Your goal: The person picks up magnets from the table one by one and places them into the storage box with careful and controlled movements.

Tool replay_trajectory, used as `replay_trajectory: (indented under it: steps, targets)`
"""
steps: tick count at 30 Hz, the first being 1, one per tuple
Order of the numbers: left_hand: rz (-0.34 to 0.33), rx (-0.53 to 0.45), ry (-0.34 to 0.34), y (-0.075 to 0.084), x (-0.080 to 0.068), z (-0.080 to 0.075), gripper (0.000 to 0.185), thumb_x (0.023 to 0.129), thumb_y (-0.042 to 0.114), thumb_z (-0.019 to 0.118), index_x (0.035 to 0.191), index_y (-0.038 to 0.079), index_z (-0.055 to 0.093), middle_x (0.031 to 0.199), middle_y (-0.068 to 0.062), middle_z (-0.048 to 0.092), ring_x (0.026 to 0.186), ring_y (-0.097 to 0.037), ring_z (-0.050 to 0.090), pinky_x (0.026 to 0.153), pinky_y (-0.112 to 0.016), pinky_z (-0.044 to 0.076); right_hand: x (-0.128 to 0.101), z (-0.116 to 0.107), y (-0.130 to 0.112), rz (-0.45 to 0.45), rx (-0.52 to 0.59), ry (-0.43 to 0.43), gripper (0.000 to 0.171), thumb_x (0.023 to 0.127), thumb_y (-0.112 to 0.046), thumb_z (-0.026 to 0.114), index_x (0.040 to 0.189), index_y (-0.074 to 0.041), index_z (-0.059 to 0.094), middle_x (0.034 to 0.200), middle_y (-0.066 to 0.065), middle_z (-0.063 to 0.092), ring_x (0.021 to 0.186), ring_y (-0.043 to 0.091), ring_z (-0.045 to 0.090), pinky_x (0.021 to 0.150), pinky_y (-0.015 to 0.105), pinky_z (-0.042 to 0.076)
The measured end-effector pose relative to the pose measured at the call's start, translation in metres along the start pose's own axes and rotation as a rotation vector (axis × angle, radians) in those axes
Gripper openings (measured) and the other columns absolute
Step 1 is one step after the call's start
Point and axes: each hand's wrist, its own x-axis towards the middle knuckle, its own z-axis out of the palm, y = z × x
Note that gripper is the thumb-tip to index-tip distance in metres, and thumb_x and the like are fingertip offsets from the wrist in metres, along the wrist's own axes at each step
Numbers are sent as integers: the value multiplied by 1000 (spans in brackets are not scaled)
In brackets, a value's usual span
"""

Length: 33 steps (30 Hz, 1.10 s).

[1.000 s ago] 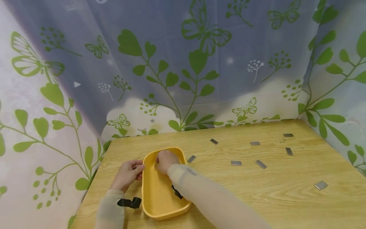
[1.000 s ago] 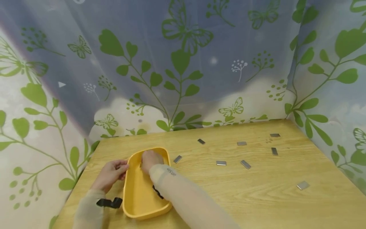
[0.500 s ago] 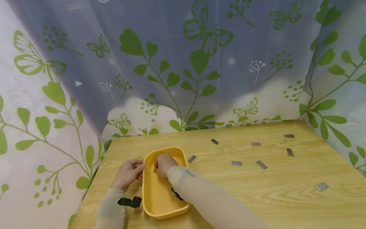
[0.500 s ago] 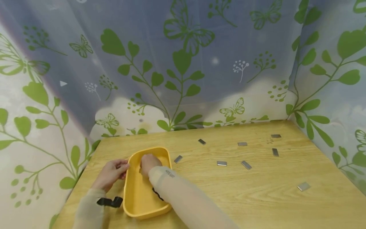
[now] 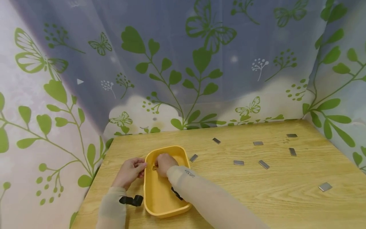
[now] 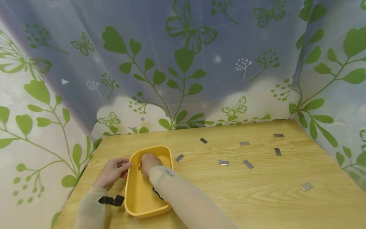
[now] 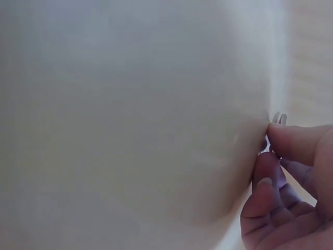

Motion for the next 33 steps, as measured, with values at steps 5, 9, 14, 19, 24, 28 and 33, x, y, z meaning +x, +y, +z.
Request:
replay_trajectory:
  steps: [5, 9, 14, 19, 24, 28, 33]
  targets:
    - [5, 7, 4, -1, 1, 0, 25, 96, 7, 57, 118, -5, 59, 97, -20, 63, 67, -18, 57, 59, -28, 51, 2, 2, 0, 10, 14, -7, 6, 85, -12, 71, 89, -16, 74, 89, -5, 64, 79, 9, 55, 76, 23, 47]
    - [2, 18, 8, -1, 0, 1, 25, 96, 8, 57, 118, -4, 59, 96, -19, 63, 67, -18, 57, 59, -29, 51, 2, 2, 0, 19, 20, -8, 6, 85, -12, 71, 89, -16, 73, 89, -5, 63, 79, 8, 55, 76, 23, 47]
    - [7, 26, 12, -1, 1, 1, 25, 97, 8, 57, 118, -4, 59, 94, -18, 63, 66, -18, 57, 59, -29, 52, 3, 3, 0, 20, 14, -6, 4, 85, -13, 71, 87, -16, 73, 88, -5, 62, 78, 8, 53, 74, 23, 47]
    - [8, 24, 13, -2, 1, 1, 25, 97, 8, 57, 118, -4, 59, 93, -16, 63, 66, -18, 57, 59, -29, 52, 2, 3, 0, 14, 19, -4, 8, 85, -13, 71, 91, -16, 74, 94, -5, 65, 84, 8, 57, 79, 23, 48]
    - [6, 21, 12, -1, 1, 0, 26, 97, 8, 57, 119, -4, 59, 93, -15, 63, 66, -19, 57, 59, -29, 51, 1, 1, -1, 6, 38, -1, 7, 87, -14, 69, 91, -15, 75, 93, -4, 65, 85, 10, 57, 79, 24, 48]
    - [0, 15, 13, -1, 2, 0, 26, 97, 8, 57, 119, -4, 59, 94, -16, 63, 66, -19, 57, 59, -29, 51, -1, 0, -2, 9, 56, -7, 8, 89, -17, 69, 92, -13, 74, 92, -3, 64, 86, 11, 57, 80, 25, 48]
    - [0, 14, 16, -1, 2, 1, 26, 96, 7, 58, 119, -5, 58, 95, -17, 64, 65, -18, 57, 58, -29, 51, -1, 2, -1, 12, 41, -12, 9, 89, -17, 68, 94, -14, 75, 94, -3, 62, 90, 11, 56, 83, 25, 47]
